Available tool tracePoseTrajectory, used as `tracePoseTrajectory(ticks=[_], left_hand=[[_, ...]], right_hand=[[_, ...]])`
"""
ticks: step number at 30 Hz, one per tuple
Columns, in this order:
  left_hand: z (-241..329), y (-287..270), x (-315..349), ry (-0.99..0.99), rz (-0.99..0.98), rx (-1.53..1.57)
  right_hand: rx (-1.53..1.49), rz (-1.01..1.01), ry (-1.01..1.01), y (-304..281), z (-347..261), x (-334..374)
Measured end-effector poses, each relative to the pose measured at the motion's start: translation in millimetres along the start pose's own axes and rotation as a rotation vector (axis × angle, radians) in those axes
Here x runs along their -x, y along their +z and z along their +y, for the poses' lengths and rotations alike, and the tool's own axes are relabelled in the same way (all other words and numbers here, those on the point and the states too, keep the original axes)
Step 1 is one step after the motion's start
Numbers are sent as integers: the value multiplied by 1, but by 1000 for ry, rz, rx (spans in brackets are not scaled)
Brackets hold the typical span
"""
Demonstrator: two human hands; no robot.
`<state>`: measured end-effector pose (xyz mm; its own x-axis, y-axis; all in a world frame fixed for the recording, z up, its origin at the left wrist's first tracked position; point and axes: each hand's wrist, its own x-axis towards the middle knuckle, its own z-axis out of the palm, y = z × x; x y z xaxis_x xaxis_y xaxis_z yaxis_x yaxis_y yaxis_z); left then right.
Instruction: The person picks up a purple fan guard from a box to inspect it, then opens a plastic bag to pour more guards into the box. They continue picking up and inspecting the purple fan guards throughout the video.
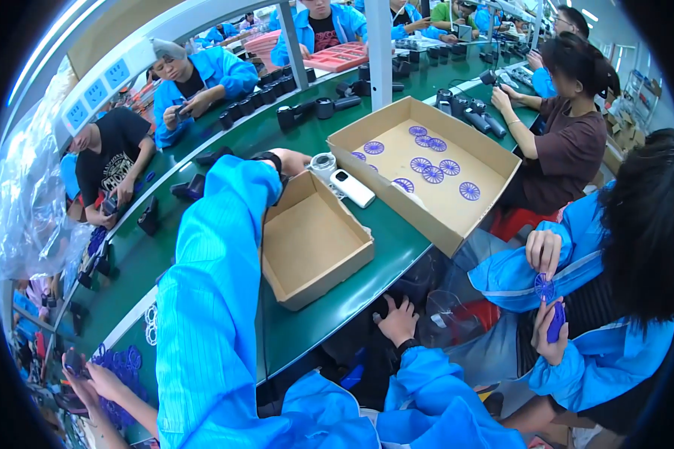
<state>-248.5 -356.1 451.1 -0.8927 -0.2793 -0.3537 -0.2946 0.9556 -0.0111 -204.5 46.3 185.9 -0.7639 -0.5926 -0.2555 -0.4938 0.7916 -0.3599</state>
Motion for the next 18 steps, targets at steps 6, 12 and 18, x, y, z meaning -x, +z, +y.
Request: tracePoseTrajectory(ticks=[6,12,18], left_hand=[[10,-10,5,120,-205,235],[11,5,19,-98,-356,281],[29,-3,30,148,-341,483]], right_hand=[[-9,15,-13,3,4,-11],[8,42,-29,7,1,-18],[-31,76,-12,5,8,-16]])
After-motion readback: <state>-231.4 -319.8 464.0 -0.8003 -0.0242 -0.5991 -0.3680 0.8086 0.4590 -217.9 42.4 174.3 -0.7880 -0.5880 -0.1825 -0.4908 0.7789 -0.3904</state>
